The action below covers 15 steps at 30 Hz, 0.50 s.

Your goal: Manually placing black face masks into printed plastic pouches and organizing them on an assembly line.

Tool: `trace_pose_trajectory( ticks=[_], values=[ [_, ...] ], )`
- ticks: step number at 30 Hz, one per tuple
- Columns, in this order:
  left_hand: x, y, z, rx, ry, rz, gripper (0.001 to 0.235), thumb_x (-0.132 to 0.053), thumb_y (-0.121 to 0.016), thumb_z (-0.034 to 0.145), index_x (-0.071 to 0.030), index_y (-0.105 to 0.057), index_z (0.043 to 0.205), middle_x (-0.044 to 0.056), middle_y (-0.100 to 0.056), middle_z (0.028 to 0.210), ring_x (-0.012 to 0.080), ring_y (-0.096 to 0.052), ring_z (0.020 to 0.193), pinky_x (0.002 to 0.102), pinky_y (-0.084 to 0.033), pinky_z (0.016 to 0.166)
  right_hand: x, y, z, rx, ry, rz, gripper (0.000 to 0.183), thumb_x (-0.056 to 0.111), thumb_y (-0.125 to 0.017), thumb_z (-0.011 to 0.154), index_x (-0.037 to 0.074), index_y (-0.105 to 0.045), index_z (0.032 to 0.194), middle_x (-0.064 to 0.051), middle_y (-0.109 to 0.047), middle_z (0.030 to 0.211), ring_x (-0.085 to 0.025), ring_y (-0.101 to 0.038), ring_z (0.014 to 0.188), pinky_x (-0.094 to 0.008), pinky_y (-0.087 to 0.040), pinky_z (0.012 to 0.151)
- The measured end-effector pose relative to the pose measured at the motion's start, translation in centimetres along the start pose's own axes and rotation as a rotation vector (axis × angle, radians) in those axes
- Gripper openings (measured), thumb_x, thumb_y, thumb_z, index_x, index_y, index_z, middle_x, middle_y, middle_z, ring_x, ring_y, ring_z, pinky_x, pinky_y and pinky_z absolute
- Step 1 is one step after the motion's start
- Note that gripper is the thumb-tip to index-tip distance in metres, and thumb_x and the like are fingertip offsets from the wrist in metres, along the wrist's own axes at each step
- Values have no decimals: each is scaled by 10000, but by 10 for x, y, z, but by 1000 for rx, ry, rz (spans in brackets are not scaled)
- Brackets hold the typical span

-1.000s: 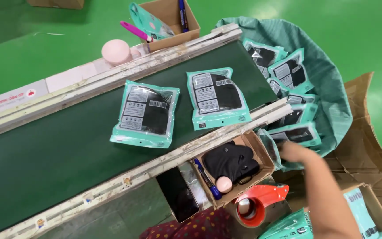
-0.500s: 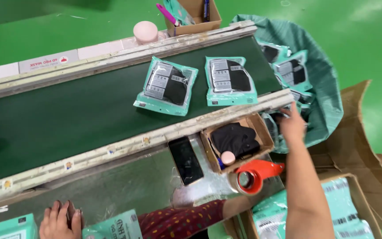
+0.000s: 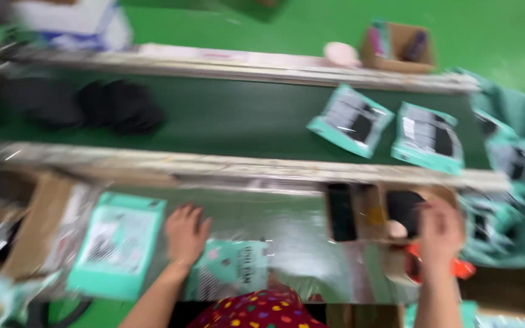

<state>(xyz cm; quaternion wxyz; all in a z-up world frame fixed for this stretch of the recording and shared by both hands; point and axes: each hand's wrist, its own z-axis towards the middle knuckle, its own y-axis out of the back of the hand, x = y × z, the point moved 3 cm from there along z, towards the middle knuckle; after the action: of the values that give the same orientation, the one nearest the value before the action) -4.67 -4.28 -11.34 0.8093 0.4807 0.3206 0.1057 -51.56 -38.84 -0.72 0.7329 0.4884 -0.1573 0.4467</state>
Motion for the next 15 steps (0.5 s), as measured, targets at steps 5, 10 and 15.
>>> trace_pose_trajectory(
  ticks=[5,10,15],
  values=[
    [19,20,-3,-88,9,-253,396,-274,-734,866,-97,-674,1215,149,-627,1348,390,-531,1299,528,-388,1093,139,-189,-78,713,223,214,324,92,-726,884,87,-687,1205,-105,-700,1216,-238,-674,1114,-358,-543,952],
    [75,80,65,-239,-148,-282,471,-202,-717,916,-80,-599,1356,175,-524,1501,422,-419,1453,570,-297,1208,229,-291,-147,903,571,197,460,192,-768,816,111,-682,1260,-158,-627,1331,-354,-556,1258,-485,-419,1031],
    [146,96,174,-291,36,-152,775,-324,-777,902,-3,-413,1507,267,-370,1590,507,-268,1505,574,-207,1218,251,-298,-161,710,701,30,381,257,-735,830,143,-705,1193,-106,-609,1327,-338,-477,1334,-550,-312,1107]
  ],
)
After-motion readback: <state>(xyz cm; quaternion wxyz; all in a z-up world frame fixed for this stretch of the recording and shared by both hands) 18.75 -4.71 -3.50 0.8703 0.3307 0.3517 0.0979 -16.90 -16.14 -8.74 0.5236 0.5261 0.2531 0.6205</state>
